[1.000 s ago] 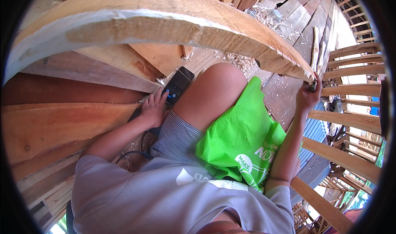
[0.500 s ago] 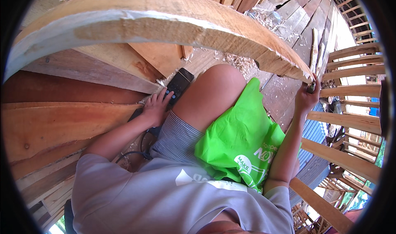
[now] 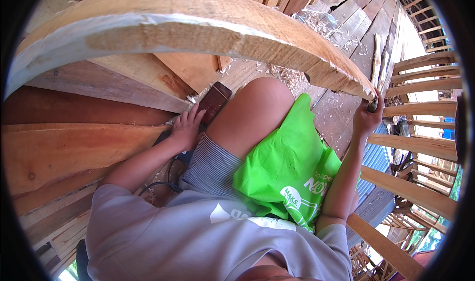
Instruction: The person carves a curved wooden piece using a knife, holding it with their left hand and shaping it with their right hand. They repeatedly scrape the surface to remove wood shavings and refine the shape.
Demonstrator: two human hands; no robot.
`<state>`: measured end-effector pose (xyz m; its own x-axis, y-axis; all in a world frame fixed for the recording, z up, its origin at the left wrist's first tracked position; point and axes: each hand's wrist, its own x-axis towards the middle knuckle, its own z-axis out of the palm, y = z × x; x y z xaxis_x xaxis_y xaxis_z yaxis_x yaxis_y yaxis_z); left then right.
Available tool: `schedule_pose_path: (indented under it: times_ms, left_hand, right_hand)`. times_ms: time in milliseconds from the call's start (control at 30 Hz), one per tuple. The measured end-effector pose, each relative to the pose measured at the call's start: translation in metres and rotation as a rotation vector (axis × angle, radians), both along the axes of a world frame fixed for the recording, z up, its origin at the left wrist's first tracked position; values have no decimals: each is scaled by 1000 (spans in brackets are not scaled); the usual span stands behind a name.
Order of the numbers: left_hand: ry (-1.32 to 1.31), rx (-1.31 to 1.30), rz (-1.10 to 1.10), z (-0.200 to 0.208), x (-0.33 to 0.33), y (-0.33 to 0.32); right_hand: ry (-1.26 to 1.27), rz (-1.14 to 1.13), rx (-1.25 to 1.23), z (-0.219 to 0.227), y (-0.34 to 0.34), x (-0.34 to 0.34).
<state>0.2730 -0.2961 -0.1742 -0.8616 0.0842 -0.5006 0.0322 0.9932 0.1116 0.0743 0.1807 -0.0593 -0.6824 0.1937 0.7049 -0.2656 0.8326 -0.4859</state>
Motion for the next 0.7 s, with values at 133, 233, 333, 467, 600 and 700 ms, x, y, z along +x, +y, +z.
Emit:
schedule_pose_path:
  times_ms: [133, 233, 333, 467, 600, 700]
  left_hand:
    - [14, -65, 54, -6, 2, 0]
    - [-20, -52, 58, -3, 5, -2]
    - [-69, -70, 17, 7, 6, 0]
    - [-45, -60, 20, 7, 10, -2]
    - [-107, -57, 25, 16, 14, -3]
    - [-119, -39, 28, 23, 16, -3]
  right_hand:
    - [-22, 5, -21, 3, -5, 2]
    - [-67, -8, -45, 3, -5, 5]
    - [-11, 15, -30, 1, -3, 2]
    - [-41, 0, -14, 1, -2, 3]
    - [-52, -10, -23, 4, -7, 5]
    - [-67, -30, -29, 7, -10, 7]
